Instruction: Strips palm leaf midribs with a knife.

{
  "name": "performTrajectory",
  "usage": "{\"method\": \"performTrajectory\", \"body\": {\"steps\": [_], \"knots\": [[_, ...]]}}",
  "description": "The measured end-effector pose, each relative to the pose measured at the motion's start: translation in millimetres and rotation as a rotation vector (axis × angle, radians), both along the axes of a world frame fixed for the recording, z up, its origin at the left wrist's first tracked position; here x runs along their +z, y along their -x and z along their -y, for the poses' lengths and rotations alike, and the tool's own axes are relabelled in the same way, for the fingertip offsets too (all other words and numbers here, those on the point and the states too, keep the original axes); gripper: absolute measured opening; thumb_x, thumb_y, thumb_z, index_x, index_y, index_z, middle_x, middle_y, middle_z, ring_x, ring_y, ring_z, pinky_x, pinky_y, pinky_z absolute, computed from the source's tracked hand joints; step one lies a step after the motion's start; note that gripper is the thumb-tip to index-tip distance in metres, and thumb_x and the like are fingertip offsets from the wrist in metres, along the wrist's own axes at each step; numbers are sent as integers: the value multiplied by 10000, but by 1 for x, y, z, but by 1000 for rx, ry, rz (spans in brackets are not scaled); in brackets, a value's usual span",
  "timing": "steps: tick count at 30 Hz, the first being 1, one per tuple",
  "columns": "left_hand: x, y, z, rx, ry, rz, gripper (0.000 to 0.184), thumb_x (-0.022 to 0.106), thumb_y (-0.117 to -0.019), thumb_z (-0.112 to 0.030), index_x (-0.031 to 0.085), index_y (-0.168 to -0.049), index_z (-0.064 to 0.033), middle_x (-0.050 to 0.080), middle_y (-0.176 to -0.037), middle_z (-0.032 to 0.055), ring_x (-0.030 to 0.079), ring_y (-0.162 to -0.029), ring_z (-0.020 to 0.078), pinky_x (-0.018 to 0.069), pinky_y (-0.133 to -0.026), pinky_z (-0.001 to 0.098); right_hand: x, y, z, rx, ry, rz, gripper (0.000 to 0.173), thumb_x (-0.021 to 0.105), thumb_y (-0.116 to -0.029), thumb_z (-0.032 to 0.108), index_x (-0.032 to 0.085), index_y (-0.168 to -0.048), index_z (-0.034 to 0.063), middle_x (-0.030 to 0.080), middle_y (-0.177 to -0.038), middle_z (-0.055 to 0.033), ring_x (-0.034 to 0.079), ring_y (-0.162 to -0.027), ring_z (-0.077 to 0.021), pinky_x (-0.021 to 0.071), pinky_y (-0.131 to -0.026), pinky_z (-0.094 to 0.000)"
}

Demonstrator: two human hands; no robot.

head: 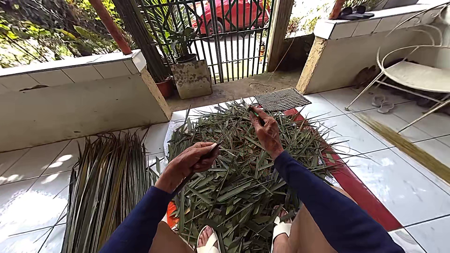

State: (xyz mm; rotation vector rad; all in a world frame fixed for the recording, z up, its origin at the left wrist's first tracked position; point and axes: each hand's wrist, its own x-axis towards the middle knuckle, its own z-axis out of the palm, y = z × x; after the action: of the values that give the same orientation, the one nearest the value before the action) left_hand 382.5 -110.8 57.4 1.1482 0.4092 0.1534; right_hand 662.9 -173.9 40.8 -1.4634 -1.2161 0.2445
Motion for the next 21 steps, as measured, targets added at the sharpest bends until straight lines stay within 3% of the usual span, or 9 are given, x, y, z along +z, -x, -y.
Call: {"method": "performTrajectory", "body": {"steps": [4, 9, 14, 17, 19, 21], "knots": [[-3, 9, 0, 0, -13, -41, 310, 412, -1099, -275, 601, -919, -109, 404, -596, -53, 338, -393, 18, 293, -351, 155, -1, -32, -14, -47, -8, -86, 370, 542, -1069, 374, 678, -1366, 200, 731, -1040, -47, 637, -781, -156, 529, -753, -402], [-5, 17, -3, 52, -66, -79, 331, 407, -1107, -290, 603, -921, -100, 398, -587, -51, 332, -387, 21, 287, -345, 157, 0, -67, -13, -195, -50, -163, 374, 535, -1075, 358, 666, -1363, 158, 671, -884, -73, 583, -704, -175, 504, -693, -391], [-3, 17, -10, 36, -113, -101, 343, 413, -1107, -303, 606, -908, -100, 398, -588, -49, 327, -388, 25, 283, -345, 159, 2, -103, -6, -347, -146, -280, 393, 516, -1080, 352, 638, -1370, 116, 641, -875, -75, 587, -689, -175, 532, -680, -391], [-2, 14, -10, 60, -144, -108, 345, 412, -1107, -310, 606, -909, -102, 402, -585, -51, 329, -385, 26, 285, -344, 162, -1, -122, 3, -395, -158, -332, 387, 482, -1094, 351, 624, -1371, 119, 602, -858, -59, 533, -677, -147, 473, -647, -351], [-2, 11, -9, 106, -179, -120, 343, 414, -1111, -307, 609, -926, -94, 420, -596, -42, 339, -391, 30, 296, -348, 164, -7, -116, 7, -393, -95, -315, 427, 448, -1099, 391, 613, -1359, 94, 608, -873, -89, 544, -711, -189, 474, -670, -407], [-1, 3, -6, 168, -228, -145, 338, 421, -1116, -306, 613, -945, -86, 442, -609, -34, 352, -400, 31, 302, -354, 161, -8, -92, 13, -348, -4, -261, 479, 495, -1064, 475, 638, -1265, 65, 637, -909, -124, 588, -775, -242, 491, -712, -477]]}}
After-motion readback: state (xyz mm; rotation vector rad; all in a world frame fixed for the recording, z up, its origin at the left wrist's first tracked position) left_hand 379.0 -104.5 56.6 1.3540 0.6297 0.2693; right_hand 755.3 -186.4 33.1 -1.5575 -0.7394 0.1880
